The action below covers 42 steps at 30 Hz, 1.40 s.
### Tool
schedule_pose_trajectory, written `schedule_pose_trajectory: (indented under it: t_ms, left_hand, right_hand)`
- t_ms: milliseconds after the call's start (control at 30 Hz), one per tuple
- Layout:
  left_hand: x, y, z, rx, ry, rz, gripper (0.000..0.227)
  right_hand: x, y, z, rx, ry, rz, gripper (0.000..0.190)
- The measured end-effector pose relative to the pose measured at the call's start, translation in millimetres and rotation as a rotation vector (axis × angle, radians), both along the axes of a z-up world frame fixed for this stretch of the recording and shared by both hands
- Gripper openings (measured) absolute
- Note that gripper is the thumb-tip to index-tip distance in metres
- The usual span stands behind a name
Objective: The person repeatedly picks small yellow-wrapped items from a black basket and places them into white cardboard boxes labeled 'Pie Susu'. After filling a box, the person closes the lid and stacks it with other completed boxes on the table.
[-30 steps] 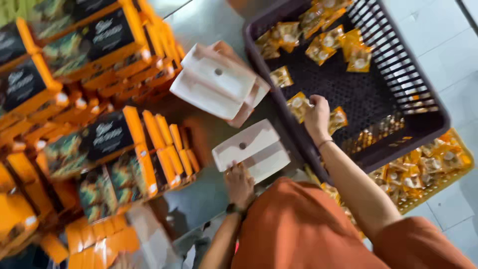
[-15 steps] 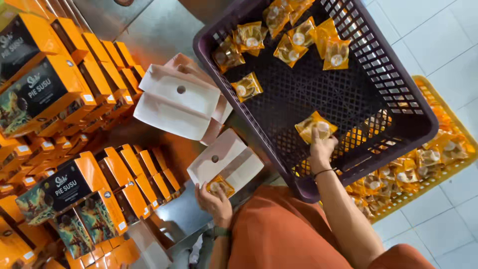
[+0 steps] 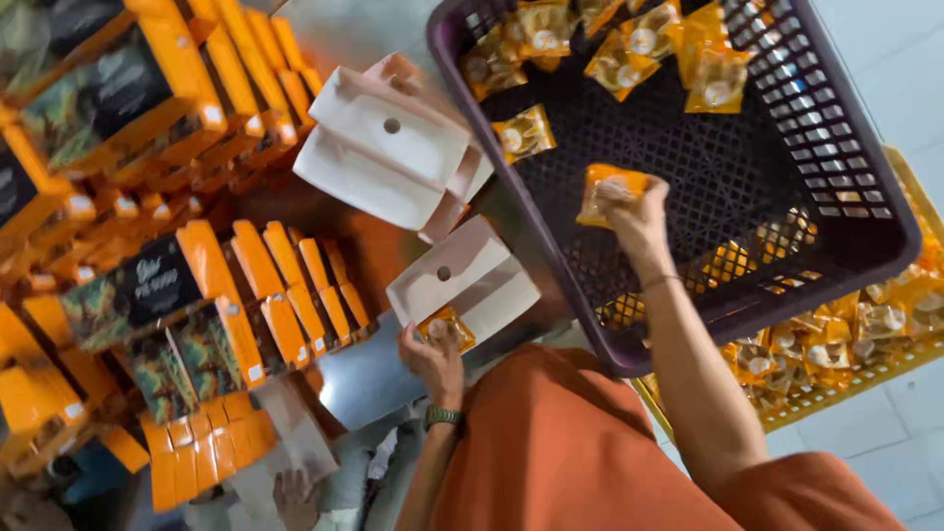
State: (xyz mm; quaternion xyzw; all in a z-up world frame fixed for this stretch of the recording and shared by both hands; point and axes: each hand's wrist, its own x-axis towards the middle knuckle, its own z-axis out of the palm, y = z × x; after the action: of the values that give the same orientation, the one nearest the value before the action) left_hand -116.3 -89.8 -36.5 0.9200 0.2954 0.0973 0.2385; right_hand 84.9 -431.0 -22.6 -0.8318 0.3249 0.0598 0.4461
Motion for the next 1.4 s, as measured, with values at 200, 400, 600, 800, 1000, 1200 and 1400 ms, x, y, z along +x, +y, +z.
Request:
schedule_pose_trajectory:
  t_ms: [200,400,600,800,1000,1200,1400]
  left_hand:
    - [49.3,-39.0,103.0,-0.945,-0.011,-0.095,0.093]
    - [75.3,-45.6,155.6,-1.081,0.298,-0.241,0.069]
    - [19.5,1.1,63.7,-0.479,0.119,-0.309,0.059]
    - [-7.0,18.0,20.4,-0.155,0.325,-0.588,0.080]
    - [-7.0,18.0,6.9,0.039,0.331,-0.688,0.088]
    - [15.4,-17.7,9.0,0.118,0.071,-0.760,0.063]
    - [16.9,-27.0,-12.1,0.386,0.144,-0.699,0.067]
  right_hand:
    - [-41.7,54.3,110.6,0.759,-0.170,0.218,0.036]
    - [-92.6,161.4,113.3,0.471,0.012,0.773,0.037]
    - [-101.2,203.8,22.6,0.099,0.209,0.692,0.057]
    - [-119.6,219.9,-9.2,-0.055,0.208,0.844,0.058]
    - [-148.2,203.0,-18.1,-0.843,-0.133,1.125,0.056]
    - [-142.2,190.3,-24.7,-0.835,-0.130,1.197,0.061]
    - [-32.3,132.9,52.8,-0.278,-0.515,0.631,0.016]
